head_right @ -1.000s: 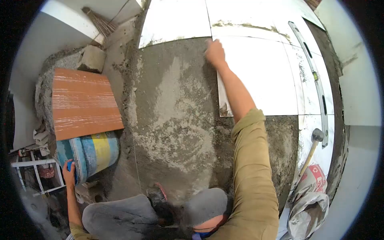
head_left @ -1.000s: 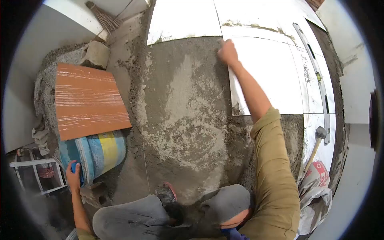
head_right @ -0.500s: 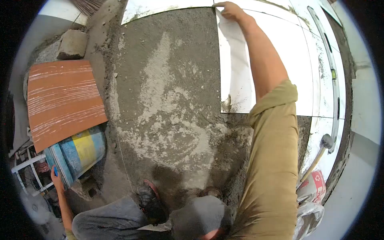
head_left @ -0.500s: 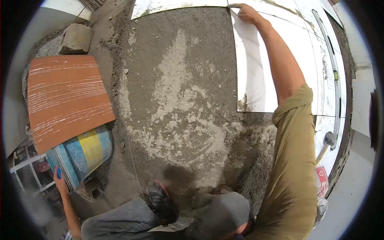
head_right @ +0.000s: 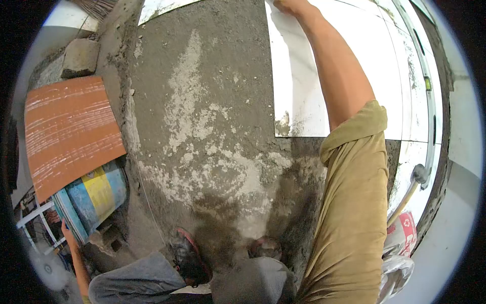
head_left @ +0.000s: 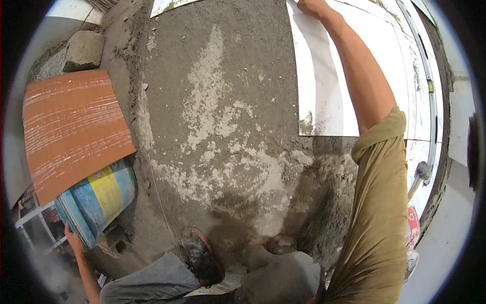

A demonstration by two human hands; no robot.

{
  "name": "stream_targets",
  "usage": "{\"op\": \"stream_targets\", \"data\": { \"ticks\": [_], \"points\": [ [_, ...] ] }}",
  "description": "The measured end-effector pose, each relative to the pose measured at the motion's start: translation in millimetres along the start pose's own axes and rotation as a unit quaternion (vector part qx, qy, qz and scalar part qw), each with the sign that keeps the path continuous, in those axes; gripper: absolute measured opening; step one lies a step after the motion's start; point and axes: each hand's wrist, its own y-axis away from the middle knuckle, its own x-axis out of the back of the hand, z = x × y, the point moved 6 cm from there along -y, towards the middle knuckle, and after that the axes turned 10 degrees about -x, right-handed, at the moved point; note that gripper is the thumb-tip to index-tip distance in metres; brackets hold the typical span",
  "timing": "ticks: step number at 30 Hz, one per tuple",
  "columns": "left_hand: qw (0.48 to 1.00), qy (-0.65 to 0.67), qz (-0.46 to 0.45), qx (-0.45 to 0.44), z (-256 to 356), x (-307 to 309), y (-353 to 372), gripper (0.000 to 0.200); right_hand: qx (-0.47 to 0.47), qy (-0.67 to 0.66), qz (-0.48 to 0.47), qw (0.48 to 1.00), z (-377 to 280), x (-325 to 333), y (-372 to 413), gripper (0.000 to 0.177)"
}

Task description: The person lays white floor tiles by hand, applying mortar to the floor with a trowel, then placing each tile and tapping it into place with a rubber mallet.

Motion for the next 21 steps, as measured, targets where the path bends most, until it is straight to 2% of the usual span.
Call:
{"op": "stream_targets", "data": {
  "ticks": [2,3,4,5,6,7,9,10,12,13,14,15,16,17,18,19,20,21],
  "points": [
    [1.000,-0.010,-0.025,0.015,3,-4,1,0.060,-0.094,-0.056,-0.063,0.992,3,5,6,0.036],
    [1.000,-0.009,-0.023,0.014,5,-5,1,0.060,-0.093,-0.055,-0.060,0.992,-1,11,12,0.036],
    [1.000,-0.017,-0.010,0.000,0,-3,-1,0.059,-0.148,-0.162,-0.050,0.974,4,15,21,0.036],
    [1.000,-0.025,0.002,-0.014,-7,-1,-4,0.057,-0.201,-0.266,-0.041,0.942,15,15,33,0.035],
    [0.999,-0.033,0.014,-0.029,-13,-1,-8,0.056,-0.222,-0.397,-0.058,0.889,57,-17,25,0.035],
    [0.998,-0.040,0.025,-0.045,-18,0,-12,0.054,-0.224,-0.395,-0.055,0.889,45,-6,38,0.035],
    [0.996,-0.039,0.037,-0.067,-14,-4,-14,0.053,-0.293,-0.438,-0.037,0.849,9,28,72,0.036],
    [0.993,-0.095,0.014,-0.072,-1,-9,-10,0.054,-0.309,-0.478,-0.049,0.821,10,21,77,0.031],
    [0.982,-0.164,-0.022,-0.090,0,-14,-22,0.056,-0.287,-0.414,-0.062,0.862,-11,30,97,0.029],
    [0.987,-0.141,-0.037,-0.069,20,-25,-20,0.054,-0.306,-0.460,-0.090,0.829,-22,28,105,0.031],
    [0.990,-0.118,-0.057,-0.049,36,-31,-15,0.053,-0.321,-0.327,-0.061,0.887,-45,44,117,0.038],
    [0.986,-0.139,-0.056,-0.072,49,-35,-18,0.053,-0.302,-0.320,-0.062,0.896,-64,48,124,0.045],
    [0.981,-0.162,-0.052,-0.091,55,-37,-20,0.053,-0.277,-0.385,-0.031,0.880,-94,59,143,0.046],
    [0.980,-0.157,-0.055,-0.108,50,-40,-23,0.053,-0.249,-0.384,-0.006,0.889,-111,48,151,0.037],
    [0.978,-0.149,-0.060,-0.133,38,-38,-27,0.053,-0.200,-0.303,0.000,0.932,-136,53,163,0.026],
    [0.975,-0.142,-0.064,-0.157,37,-35,-31,0.054,-0.179,-0.333,-0.081,0.922,-161,62,184,0.018],
    [0.974,-0.140,-0.061,-0.167,47,-36,-30,0.054,-0.111,-0.196,-0.151,0.963,-184,64,198,0.020],
    [0.972,-0.169,-0.061,-0.148,58,-38,-26,0.055,-0.043,-0.120,-0.127,0.984,-199,60,219,0.022]
  ]
}}
